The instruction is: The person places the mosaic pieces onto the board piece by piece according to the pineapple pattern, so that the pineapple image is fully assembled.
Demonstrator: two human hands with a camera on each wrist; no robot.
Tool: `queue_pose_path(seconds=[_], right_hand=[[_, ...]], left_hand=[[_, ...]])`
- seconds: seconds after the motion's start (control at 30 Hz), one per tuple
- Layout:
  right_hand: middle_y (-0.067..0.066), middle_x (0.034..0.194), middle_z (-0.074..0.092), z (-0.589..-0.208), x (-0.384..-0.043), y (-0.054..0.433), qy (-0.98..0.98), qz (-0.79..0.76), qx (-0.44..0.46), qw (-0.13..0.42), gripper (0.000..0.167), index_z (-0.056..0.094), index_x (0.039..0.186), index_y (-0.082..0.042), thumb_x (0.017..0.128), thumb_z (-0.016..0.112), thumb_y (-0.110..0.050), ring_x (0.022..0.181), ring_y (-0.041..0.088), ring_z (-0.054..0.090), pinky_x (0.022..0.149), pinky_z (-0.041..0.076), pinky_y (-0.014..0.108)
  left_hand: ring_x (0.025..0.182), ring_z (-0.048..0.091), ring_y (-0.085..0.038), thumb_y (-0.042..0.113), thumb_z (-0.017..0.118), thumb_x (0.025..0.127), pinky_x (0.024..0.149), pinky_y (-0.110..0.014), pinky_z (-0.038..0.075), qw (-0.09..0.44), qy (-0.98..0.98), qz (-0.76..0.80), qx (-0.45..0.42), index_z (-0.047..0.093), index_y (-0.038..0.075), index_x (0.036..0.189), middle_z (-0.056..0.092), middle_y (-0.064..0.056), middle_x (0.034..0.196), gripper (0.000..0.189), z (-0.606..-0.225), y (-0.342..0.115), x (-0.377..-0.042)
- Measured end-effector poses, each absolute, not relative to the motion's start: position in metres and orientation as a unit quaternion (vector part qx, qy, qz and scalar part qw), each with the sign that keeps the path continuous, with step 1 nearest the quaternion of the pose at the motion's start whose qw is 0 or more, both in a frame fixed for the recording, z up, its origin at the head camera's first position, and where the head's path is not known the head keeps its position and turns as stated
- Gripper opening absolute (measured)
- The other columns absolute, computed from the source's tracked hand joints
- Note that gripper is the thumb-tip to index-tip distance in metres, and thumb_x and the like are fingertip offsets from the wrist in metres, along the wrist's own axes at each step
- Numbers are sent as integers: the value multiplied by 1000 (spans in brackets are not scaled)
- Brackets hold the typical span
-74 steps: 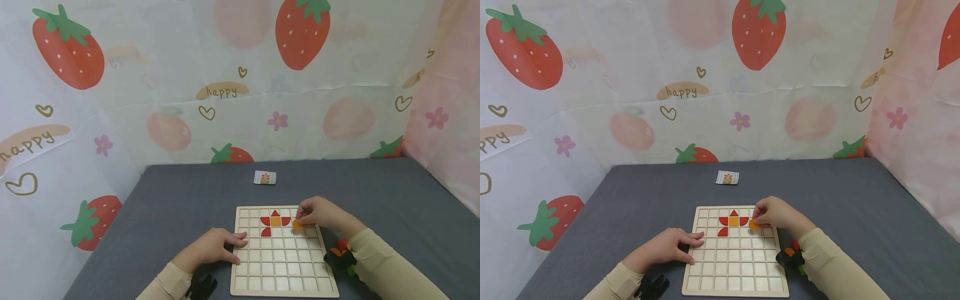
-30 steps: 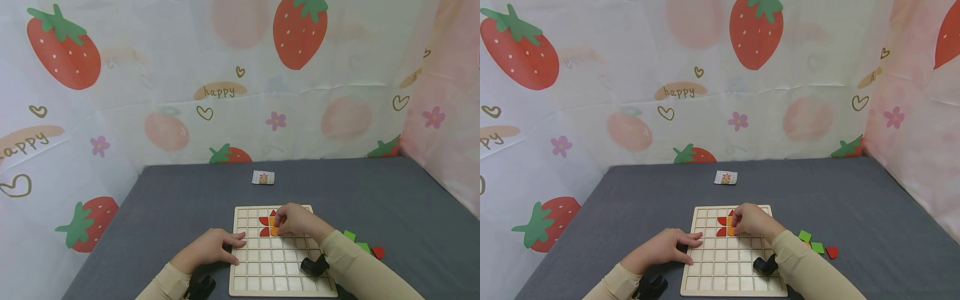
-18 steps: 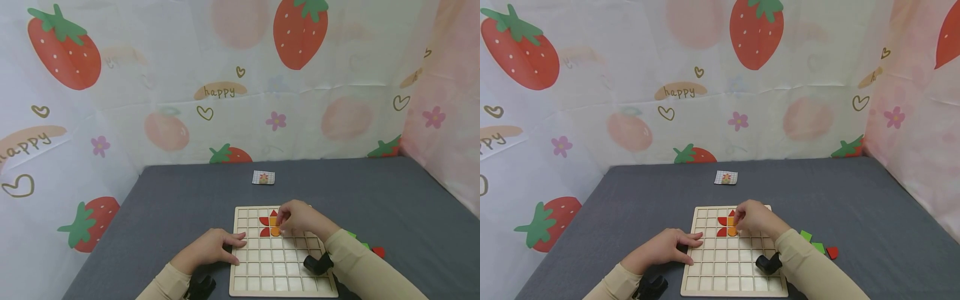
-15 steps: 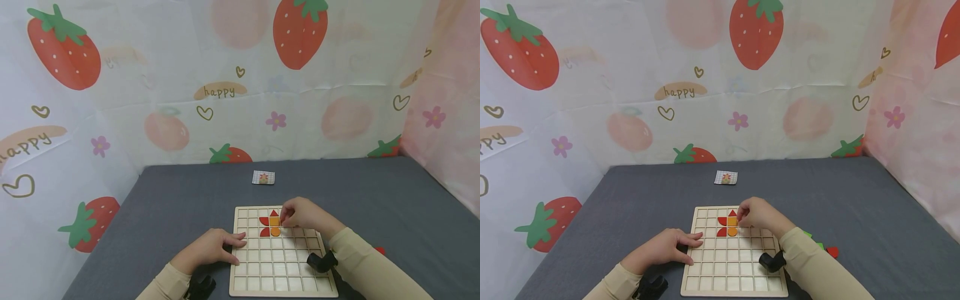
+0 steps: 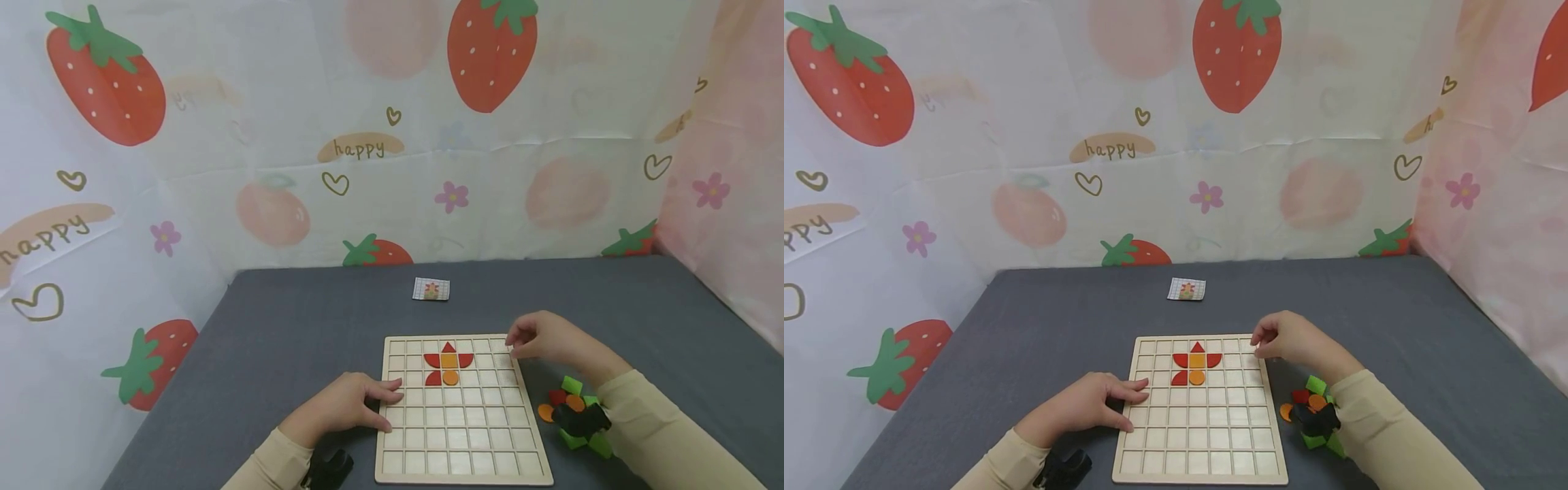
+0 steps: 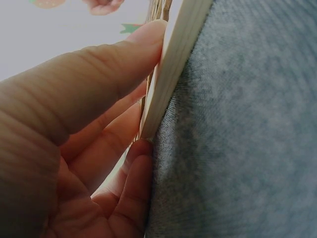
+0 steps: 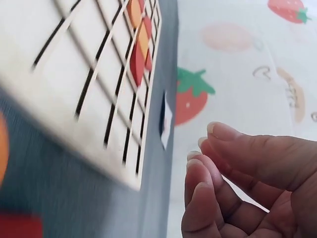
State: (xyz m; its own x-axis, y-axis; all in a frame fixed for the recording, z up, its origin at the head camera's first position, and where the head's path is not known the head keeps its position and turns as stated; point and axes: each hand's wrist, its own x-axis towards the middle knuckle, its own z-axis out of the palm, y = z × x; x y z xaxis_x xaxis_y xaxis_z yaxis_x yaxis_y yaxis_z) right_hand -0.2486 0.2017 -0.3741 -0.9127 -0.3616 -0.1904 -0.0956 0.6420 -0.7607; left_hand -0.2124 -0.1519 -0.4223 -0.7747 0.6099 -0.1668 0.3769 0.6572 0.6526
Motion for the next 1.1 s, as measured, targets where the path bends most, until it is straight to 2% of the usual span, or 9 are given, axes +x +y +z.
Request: queue_pose_path(seconds=[0.23,0.37,0.53,0.77,1.1], right_hand=[[2,82,61,-376,-242,233,904,-370,-136,165,13,67,92,-4,82,68,-12,74,18,56,65,48,32],[1,78,61,-380,-237,243,910,-350,-139,172,10,68,88,-5,80,69,-11,70,17,54,62,47,32],[1,74,61,-388,-231,252,901,-349,-150,208,9,68,86,-5,78,70,-10,66,18,53,59,45,32],[2,61,51,-398,-226,259,885,-356,-171,247,14,65,85,-5,75,73,-8,56,16,48,53,43,30],[1,61,47,-399,-222,255,886,-344,-176,256,15,61,79,-7,72,74,-6,54,15,44,50,38,28]], left_hand=[[121,46,-12,33,78,67,97,-36,39,188,889,311,278,63,21,118,52,10,129,54,-418,-151,-210],[121,46,-14,32,78,67,97,-37,39,188,889,312,277,64,21,118,53,10,129,54,-416,-151,-209],[122,46,-13,33,78,68,98,-37,38,189,891,309,276,63,22,118,52,11,129,54,-418,-151,-210],[121,45,-10,35,78,67,98,-36,38,192,891,311,271,63,24,118,51,14,129,55,-422,-151,-212],[121,45,-10,35,78,67,99,-36,37,192,891,313,268,63,25,118,51,15,129,54,-424,-153,-213]])
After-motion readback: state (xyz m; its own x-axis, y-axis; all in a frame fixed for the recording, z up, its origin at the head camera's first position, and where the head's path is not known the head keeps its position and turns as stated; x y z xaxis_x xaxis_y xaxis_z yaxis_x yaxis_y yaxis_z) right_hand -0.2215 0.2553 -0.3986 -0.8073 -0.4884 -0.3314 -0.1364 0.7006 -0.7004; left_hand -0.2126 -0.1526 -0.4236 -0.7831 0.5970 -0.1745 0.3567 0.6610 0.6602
